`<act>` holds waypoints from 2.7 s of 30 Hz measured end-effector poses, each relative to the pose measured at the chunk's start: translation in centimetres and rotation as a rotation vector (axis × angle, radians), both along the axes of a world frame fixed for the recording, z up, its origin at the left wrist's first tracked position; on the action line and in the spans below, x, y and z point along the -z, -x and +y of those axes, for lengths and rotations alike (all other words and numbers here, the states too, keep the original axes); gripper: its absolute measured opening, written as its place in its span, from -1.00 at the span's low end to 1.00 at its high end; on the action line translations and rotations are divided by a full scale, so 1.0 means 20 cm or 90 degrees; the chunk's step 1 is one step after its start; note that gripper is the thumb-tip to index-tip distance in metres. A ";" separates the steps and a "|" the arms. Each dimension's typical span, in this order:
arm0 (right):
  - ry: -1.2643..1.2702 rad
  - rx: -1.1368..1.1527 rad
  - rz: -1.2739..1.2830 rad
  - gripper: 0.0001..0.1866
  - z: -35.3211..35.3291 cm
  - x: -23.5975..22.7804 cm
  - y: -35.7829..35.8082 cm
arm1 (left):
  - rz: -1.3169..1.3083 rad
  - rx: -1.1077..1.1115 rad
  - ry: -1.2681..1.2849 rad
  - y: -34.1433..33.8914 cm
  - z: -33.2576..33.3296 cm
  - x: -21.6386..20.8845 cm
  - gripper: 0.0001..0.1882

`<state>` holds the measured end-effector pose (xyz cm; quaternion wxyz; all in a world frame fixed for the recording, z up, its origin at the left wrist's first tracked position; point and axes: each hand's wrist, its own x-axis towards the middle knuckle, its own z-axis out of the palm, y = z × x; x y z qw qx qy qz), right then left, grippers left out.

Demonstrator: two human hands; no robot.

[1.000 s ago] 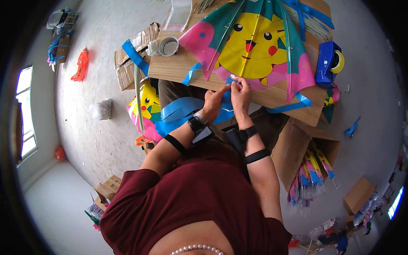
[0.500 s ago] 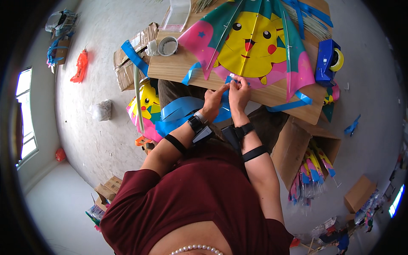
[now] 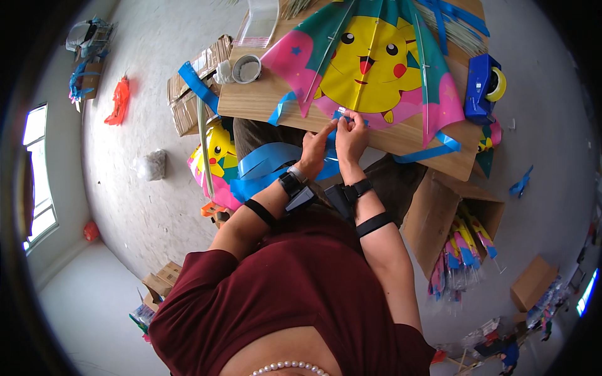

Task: The person sits on the floor and assembles a Pikachu-themed kite by attaching blue ribbons to the kite's frame using a tape dispenser. They repeatedly cut tape and secure the ribbons to the kite's structure.

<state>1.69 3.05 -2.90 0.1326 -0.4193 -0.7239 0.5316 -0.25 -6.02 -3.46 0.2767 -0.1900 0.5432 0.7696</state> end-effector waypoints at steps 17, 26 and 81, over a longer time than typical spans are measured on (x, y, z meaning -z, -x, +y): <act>0.026 -0.012 0.010 -0.83 0.01 0.00 0.00 | 0.009 -0.058 0.008 0.01 0.07 0.06 -0.68; 0.103 -0.042 0.077 -0.81 0.05 0.04 -0.04 | 0.077 -0.074 0.059 -0.01 0.09 0.01 -0.70; -0.631 -0.101 -0.101 -0.22 0.12 -0.11 0.06 | -0.006 0.021 0.136 0.02 0.02 0.19 -0.36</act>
